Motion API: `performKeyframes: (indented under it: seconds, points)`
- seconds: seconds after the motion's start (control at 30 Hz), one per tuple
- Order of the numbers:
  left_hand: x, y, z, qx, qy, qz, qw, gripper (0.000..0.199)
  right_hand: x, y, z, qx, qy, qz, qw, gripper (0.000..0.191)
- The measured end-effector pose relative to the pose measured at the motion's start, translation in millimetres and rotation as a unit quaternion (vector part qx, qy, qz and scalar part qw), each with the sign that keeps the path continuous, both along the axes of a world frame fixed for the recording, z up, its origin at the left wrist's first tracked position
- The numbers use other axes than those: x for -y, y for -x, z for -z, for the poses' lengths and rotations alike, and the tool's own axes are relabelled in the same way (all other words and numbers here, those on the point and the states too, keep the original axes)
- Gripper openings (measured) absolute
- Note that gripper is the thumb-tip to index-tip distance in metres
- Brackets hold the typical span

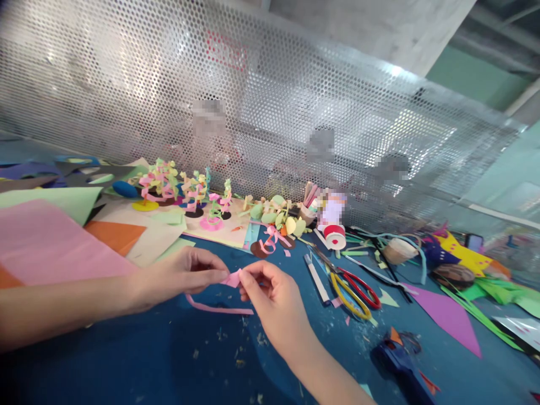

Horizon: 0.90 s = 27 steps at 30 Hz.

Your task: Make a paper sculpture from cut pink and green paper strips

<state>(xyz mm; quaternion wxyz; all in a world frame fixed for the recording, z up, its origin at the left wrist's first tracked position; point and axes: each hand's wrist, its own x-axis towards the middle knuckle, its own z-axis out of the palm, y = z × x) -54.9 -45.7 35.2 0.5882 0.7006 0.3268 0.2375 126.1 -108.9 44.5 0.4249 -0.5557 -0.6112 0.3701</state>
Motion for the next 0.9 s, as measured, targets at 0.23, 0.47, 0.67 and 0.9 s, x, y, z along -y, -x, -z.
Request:
performKeyframes:
  seconds: [0.23, 0.47, 0.67, 0.9]
  points:
    - [-2, 1, -0.9, 0.007, 0.029, 0.036, 0.999, 0.033, 2, 2, 3.5, 0.010, 0.009, -0.026, 1.000, 0.017]
    - [0, -1, 11.1, 0.014, -0.012, 0.009, 1.000, 0.029, 3, 5, 6.9, -0.001, 0.016, -0.017, 1.000, 0.015]
    - [1, -1, 21.5, 0.010, -0.019, -0.019, 1.000, 0.033, 0, 3, 15.4, -0.026, 0.010, -0.012, 1.000, 0.011]
    - [-1, -3, 32.1, 0.020, 0.012, -0.015, 1.000, 0.028, -3, 4, 30.6, -0.050, 0.012, -0.022, 0.998, 0.012]
